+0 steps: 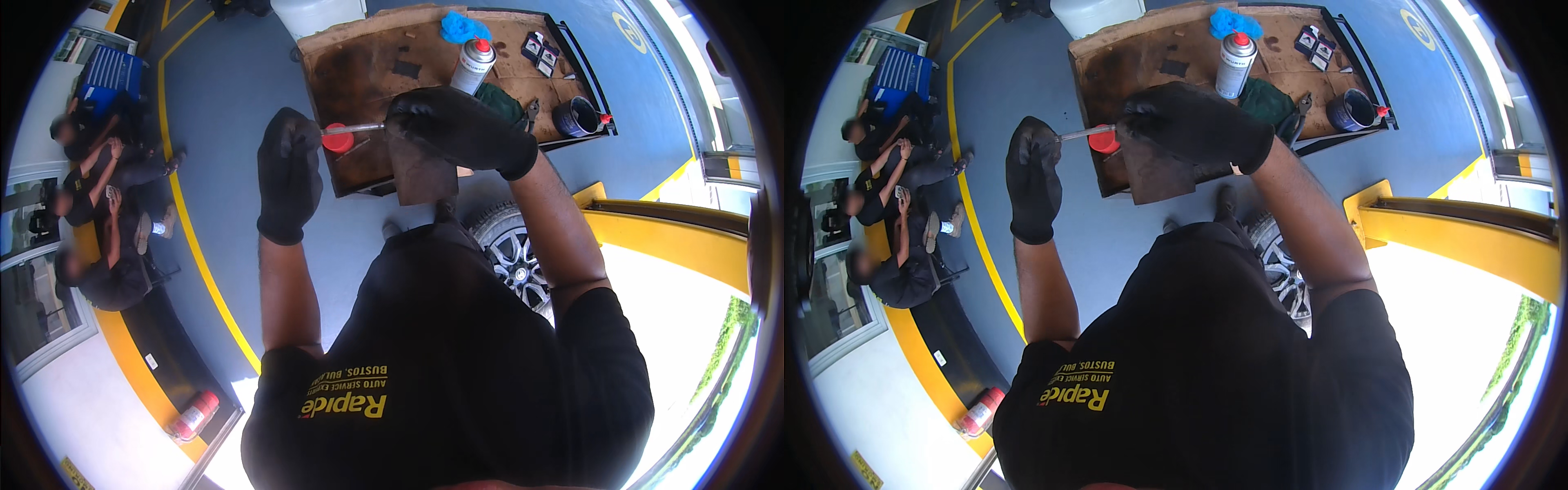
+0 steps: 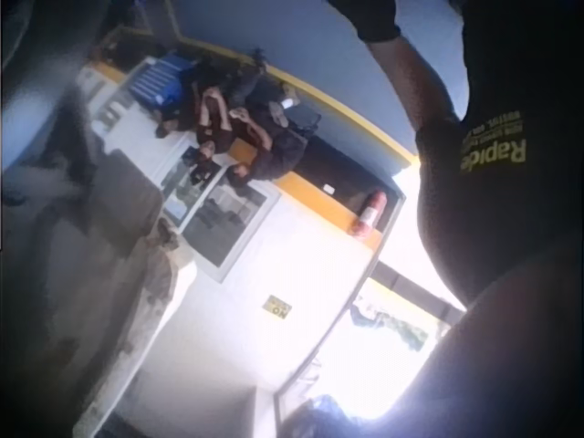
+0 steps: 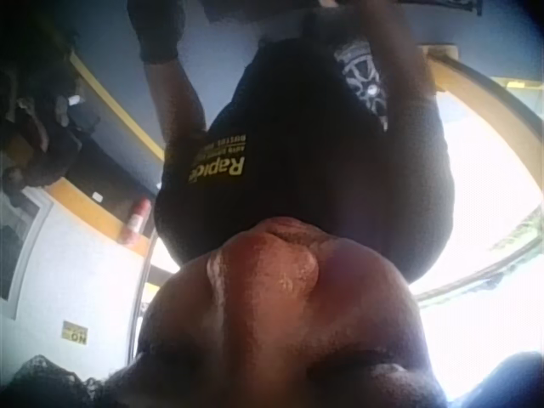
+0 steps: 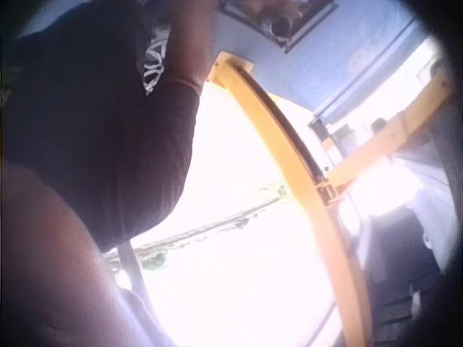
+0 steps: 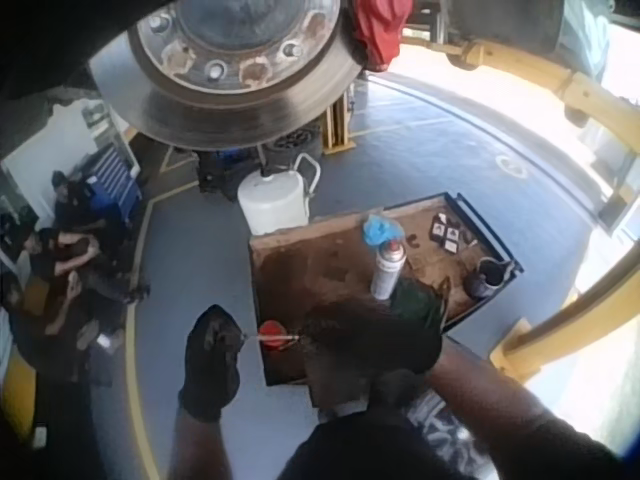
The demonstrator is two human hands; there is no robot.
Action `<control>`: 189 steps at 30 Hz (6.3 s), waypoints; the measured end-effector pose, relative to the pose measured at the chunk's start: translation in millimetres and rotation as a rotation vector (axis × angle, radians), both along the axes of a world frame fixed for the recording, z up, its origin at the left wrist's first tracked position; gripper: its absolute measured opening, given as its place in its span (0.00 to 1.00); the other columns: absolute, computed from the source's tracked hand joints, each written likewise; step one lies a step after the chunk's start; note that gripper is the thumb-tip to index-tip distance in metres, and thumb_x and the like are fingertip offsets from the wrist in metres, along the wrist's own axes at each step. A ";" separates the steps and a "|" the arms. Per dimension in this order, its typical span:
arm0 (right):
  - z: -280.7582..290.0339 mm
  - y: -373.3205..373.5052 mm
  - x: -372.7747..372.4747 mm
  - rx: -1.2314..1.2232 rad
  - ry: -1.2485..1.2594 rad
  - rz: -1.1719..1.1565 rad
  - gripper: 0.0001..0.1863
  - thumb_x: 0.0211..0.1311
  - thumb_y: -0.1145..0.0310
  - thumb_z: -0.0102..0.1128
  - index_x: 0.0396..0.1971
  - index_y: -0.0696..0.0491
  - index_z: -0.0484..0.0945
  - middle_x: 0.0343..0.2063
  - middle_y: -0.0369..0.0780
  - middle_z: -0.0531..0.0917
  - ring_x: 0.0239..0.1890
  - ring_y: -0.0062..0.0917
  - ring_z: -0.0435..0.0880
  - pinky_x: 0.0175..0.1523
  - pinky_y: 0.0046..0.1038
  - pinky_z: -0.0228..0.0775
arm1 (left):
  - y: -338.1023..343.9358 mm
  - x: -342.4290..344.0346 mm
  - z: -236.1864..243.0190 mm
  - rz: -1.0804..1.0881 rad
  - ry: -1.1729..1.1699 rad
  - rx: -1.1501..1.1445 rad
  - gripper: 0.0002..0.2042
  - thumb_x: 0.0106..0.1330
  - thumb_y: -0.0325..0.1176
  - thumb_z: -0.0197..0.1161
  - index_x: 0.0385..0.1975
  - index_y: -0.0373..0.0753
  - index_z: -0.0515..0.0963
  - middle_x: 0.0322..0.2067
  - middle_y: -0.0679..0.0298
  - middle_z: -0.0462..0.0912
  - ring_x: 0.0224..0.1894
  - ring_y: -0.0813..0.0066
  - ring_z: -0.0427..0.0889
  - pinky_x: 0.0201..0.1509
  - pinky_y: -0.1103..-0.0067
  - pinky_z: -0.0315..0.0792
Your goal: The person cleans and lubricates brake caliper components on a vehicle. They wipe parts with a cloth, apply lubricant with a brush, and install a metal clip into the caliper assembly.
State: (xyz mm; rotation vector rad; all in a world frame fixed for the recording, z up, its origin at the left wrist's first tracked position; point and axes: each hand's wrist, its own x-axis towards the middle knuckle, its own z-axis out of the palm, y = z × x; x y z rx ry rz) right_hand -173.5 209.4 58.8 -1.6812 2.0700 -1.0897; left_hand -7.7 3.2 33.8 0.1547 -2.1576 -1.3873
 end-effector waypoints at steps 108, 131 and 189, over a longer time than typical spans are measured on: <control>23.8 -32.6 45.0 0.028 -0.218 0.048 0.06 0.62 0.74 0.59 0.37 0.59 0.80 0.34 0.49 0.84 0.38 0.43 0.85 0.45 0.38 0.75 | 11.9 37.1 33.3 -0.028 -0.050 -0.093 0.04 0.70 0.26 0.59 0.34 0.34 0.73 0.29 0.57 0.76 0.30 0.66 0.76 0.36 0.71 0.72; -220.9 109.1 24.7 -0.133 -0.217 -0.913 0.19 0.68 0.64 0.62 0.56 0.56 0.77 0.46 0.49 0.82 0.47 0.43 0.85 0.53 0.40 0.77 | 19.5 12.5 -227.2 0.381 -0.255 -0.362 0.12 0.71 0.39 0.64 0.34 0.36 0.76 0.29 0.57 0.80 0.30 0.65 0.80 0.35 0.69 0.74; -201.1 12.3 -169.2 -0.413 0.413 -0.708 0.46 0.50 0.71 0.74 0.70 0.56 0.61 0.60 0.54 0.70 0.61 0.52 0.71 0.66 0.47 0.66 | 16.7 15.6 -185.2 -0.213 -0.206 -0.741 0.04 0.56 0.24 0.67 0.30 0.39 0.81 0.29 0.63 0.83 0.33 0.61 0.84 0.36 0.64 0.80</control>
